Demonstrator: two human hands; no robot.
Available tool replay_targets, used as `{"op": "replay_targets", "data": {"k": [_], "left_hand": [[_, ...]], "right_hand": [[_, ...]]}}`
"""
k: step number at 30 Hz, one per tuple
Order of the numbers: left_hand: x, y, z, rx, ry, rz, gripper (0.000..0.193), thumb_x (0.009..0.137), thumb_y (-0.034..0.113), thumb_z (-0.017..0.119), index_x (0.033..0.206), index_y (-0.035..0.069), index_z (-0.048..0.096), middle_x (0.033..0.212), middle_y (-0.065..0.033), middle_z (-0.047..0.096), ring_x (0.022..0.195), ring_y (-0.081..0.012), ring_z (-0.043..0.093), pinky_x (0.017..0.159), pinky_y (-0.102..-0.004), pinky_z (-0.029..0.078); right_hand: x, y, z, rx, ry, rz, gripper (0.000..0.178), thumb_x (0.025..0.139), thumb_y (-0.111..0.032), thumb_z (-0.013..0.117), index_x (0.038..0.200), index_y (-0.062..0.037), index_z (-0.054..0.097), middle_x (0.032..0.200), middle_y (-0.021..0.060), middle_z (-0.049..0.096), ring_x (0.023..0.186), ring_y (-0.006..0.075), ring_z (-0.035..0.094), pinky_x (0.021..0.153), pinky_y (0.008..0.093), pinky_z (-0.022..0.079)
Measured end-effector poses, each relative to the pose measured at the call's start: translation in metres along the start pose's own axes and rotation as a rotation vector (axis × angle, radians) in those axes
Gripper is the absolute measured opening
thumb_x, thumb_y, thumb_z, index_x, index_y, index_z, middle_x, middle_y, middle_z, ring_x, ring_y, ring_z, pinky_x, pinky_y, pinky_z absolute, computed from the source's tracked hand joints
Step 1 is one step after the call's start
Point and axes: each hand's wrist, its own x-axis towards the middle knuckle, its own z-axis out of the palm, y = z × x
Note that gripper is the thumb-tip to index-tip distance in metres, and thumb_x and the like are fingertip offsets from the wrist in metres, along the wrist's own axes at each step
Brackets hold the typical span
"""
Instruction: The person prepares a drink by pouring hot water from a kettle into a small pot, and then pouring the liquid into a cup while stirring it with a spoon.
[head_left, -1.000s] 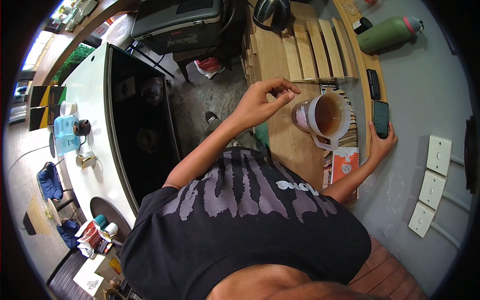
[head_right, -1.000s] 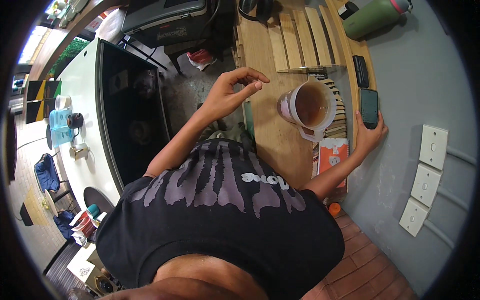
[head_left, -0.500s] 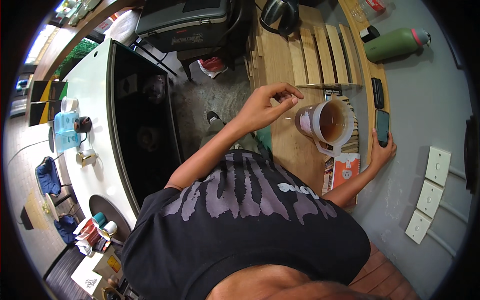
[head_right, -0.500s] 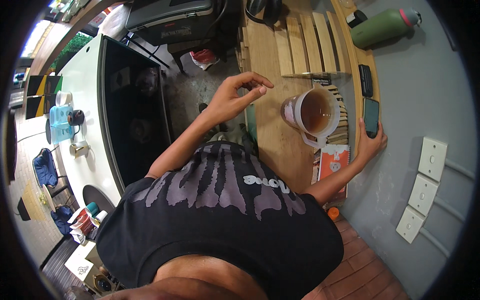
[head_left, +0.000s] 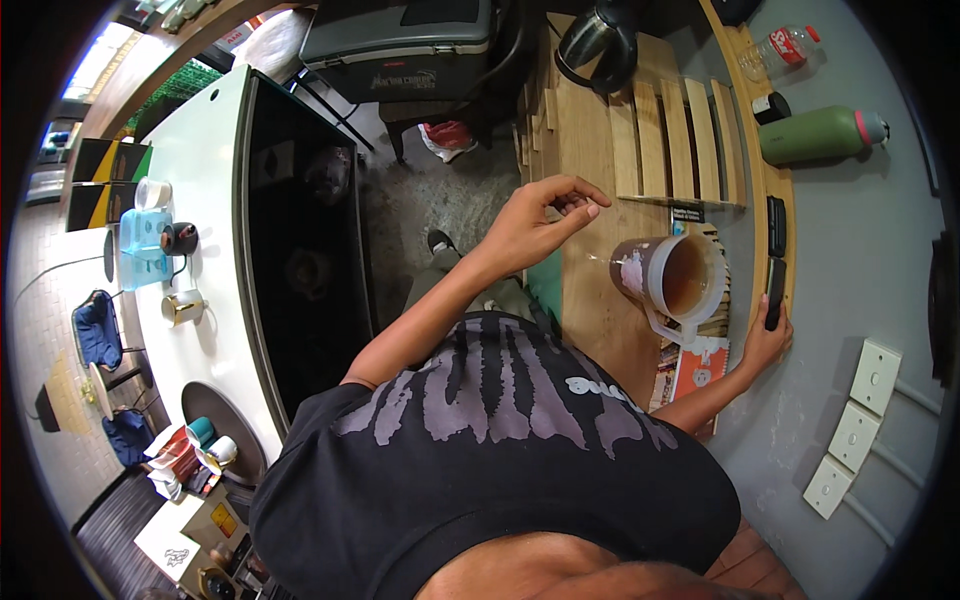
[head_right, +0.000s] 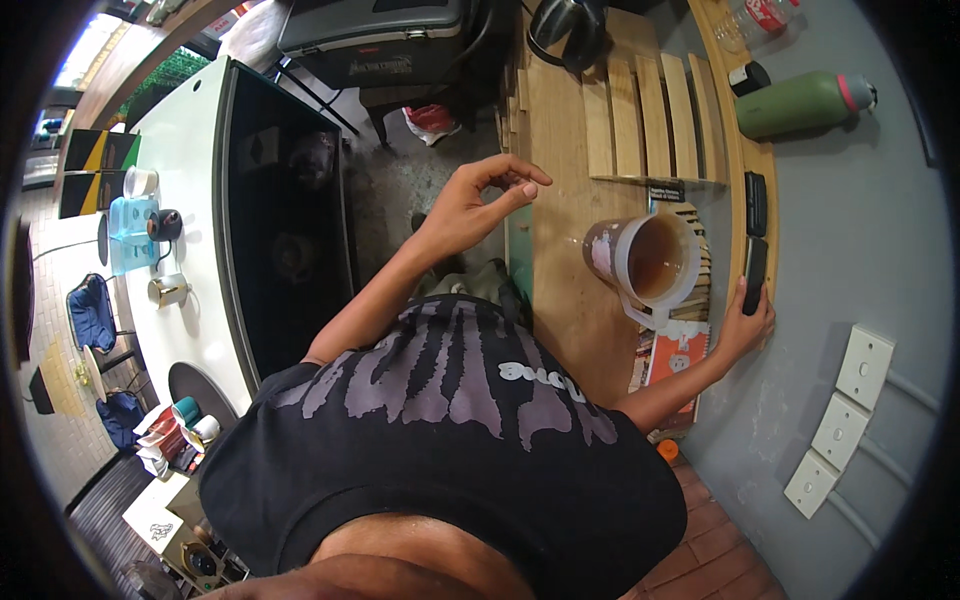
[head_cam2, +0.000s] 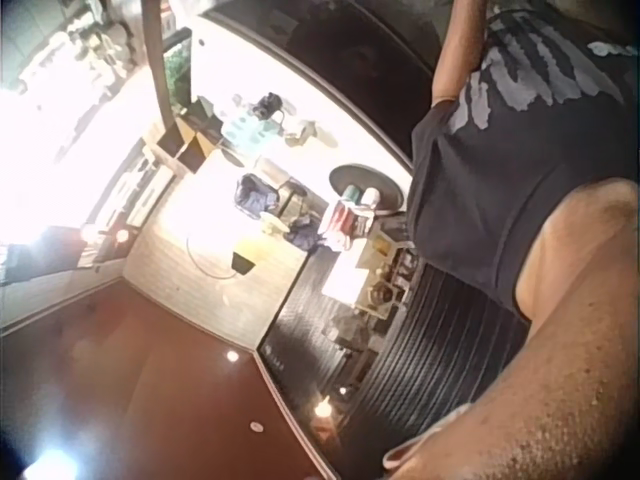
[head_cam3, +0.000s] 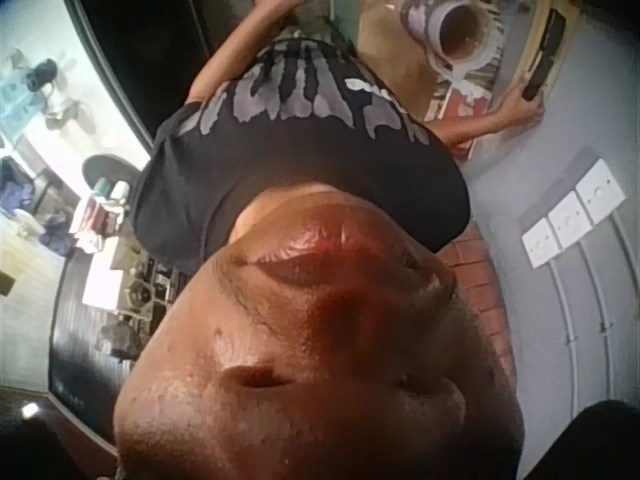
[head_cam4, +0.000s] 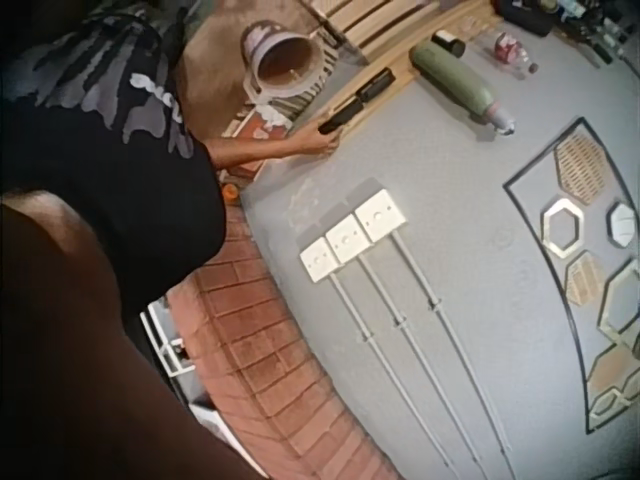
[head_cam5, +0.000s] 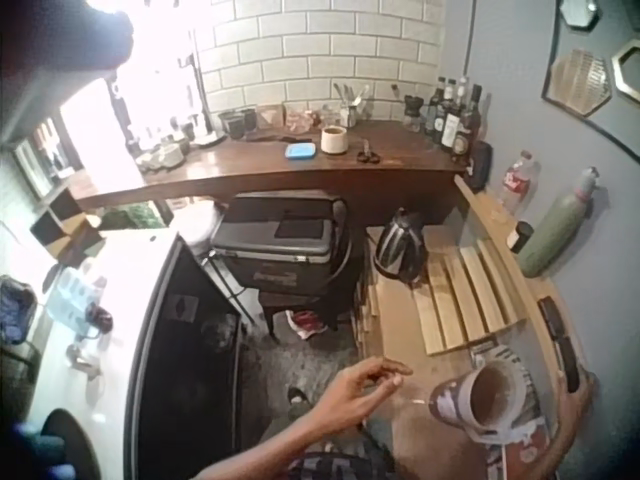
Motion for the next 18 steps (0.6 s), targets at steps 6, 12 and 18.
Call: {"op": "replay_targets", "data": {"k": [6,12,18], "left_hand": [[0.011,-0.004,-0.050,0.007,0.023,0.041,0.024,0.102,0.020,0.069,0.117,0.002,0.076,0.108,-0.0050,0.077,0.097,-0.0123,0.065,0.093,-0.0303,0.050],[0.020,0.012,-0.137,0.019,0.139,0.089,0.024,0.102,0.020,0.070,0.116,0.003,0.076,0.104,-0.0030,0.075,0.097,-0.0108,0.064,0.093,-0.0297,0.050],[0.004,0.009,-0.220,-0.171,0.211,0.171,0.045,0.093,0.028,0.077,0.129,0.003,0.069,0.102,-0.0016,0.065,0.090,-0.0093,0.060,0.092,-0.0286,0.049]], "right_hand": [[-0.008,-0.026,-0.006,-0.165,0.069,0.015,0.060,0.095,-0.061,0.069,0.131,-0.0135,0.075,0.135,0.0149,0.067,0.122,0.0403,0.061,0.103,0.0537,0.049],[0.019,-0.163,-0.013,0.138,0.440,-0.020,0.049,0.092,-0.044,0.081,0.125,-0.0084,0.074,0.124,0.0176,0.070,0.111,0.0364,0.067,0.097,0.0491,0.054],[-0.083,-0.528,-0.005,1.488,-0.515,-0.656,0.038,0.107,-0.026,0.065,0.139,-0.0059,0.066,0.122,0.0104,0.070,0.109,0.0174,0.067,0.097,0.0326,0.054]]}}
